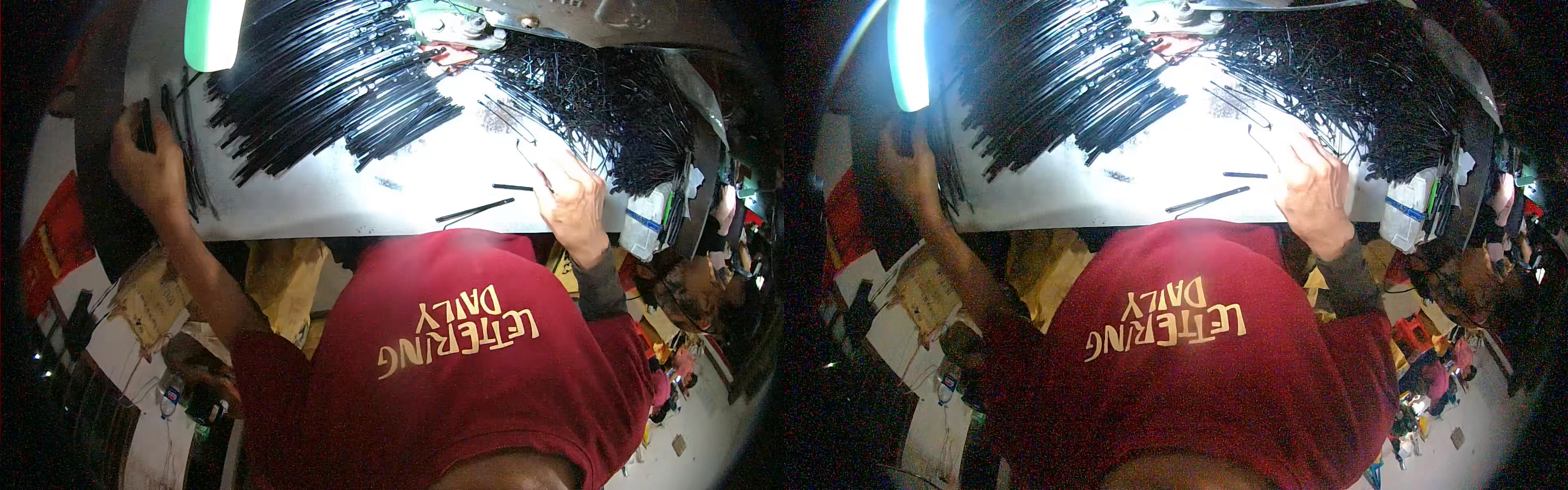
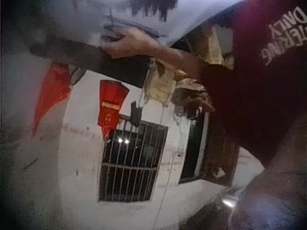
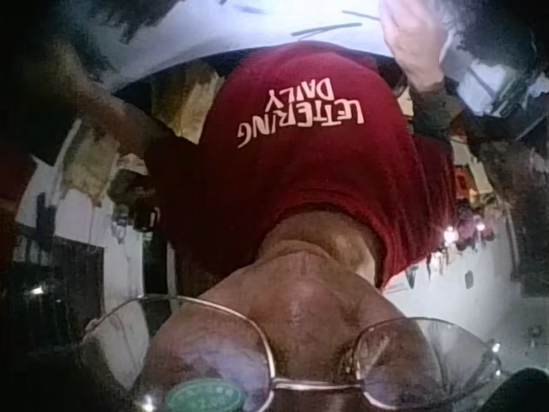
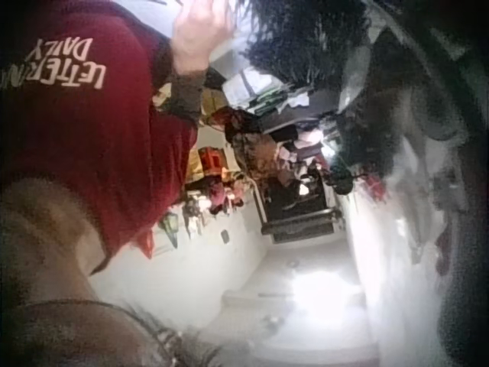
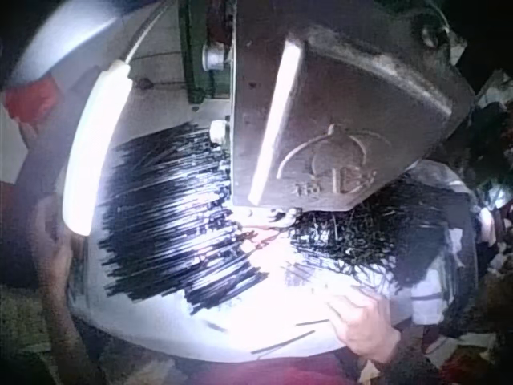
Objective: The person picks up thin black strips from a pile, feeds them into a tabletop machine to attach fasteners to their ends, and places the assembled strips onto the work table.
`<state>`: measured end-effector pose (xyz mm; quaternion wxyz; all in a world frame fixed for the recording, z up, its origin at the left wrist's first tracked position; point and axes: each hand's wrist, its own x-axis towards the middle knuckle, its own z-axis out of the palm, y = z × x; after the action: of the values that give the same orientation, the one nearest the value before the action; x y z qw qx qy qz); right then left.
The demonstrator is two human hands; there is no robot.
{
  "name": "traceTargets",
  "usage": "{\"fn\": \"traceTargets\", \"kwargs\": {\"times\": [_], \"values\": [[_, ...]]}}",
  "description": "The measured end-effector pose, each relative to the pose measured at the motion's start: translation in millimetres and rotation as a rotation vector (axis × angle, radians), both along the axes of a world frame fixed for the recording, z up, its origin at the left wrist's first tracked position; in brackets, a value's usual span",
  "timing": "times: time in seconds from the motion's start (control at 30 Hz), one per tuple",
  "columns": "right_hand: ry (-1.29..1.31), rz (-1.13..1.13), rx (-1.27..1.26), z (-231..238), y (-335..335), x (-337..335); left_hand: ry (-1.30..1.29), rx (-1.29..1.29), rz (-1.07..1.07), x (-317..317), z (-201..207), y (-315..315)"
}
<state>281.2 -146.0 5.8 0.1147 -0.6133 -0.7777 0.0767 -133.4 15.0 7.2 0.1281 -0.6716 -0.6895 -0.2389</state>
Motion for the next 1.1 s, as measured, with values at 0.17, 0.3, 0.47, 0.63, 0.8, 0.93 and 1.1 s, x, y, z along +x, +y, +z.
{"fn": "traceTargets", "kwargs": {"times": [0.17,0.3,0.47,0.63,0.8,0.93,1.1], "values": [[-0.055,-0.083,-0.05,-13.6,3.9,1.0,-0.234,-0.034,-0.211,49.4,-13.4,-41.5],[0.07,-0.031,-0.115,-3.2,10.4,3.8,-0.346,-0.03,-0.434,112.1,-12.2,-67.0],[-0.024,0.215,-0.086,2.7,-5.6,17.9,-0.506,-0.096,-0.531,123.1,-16.3,-83.7],[0.098,0.054,-0.013,-12.9,4.7,13.2,-0.578,-0.105,-0.612,138.2,-13.7,-83.8],[0.658,-0.103,-0.308,4.2,12.6,-0.7,-1.137,-0.507,-0.779,165.7,-16.5,-106.3],[1.205,-0.028,-0.714,-3.3,23.5,-29.2,-1.657,-0.853,-0.798,186.4,-17.0,-101.6],[1.381,-0.246,-0.806,-0.3,32.1,-46.7,-1.663,-1.027,-0.724,174.0,-9.5,-91.9]]}}
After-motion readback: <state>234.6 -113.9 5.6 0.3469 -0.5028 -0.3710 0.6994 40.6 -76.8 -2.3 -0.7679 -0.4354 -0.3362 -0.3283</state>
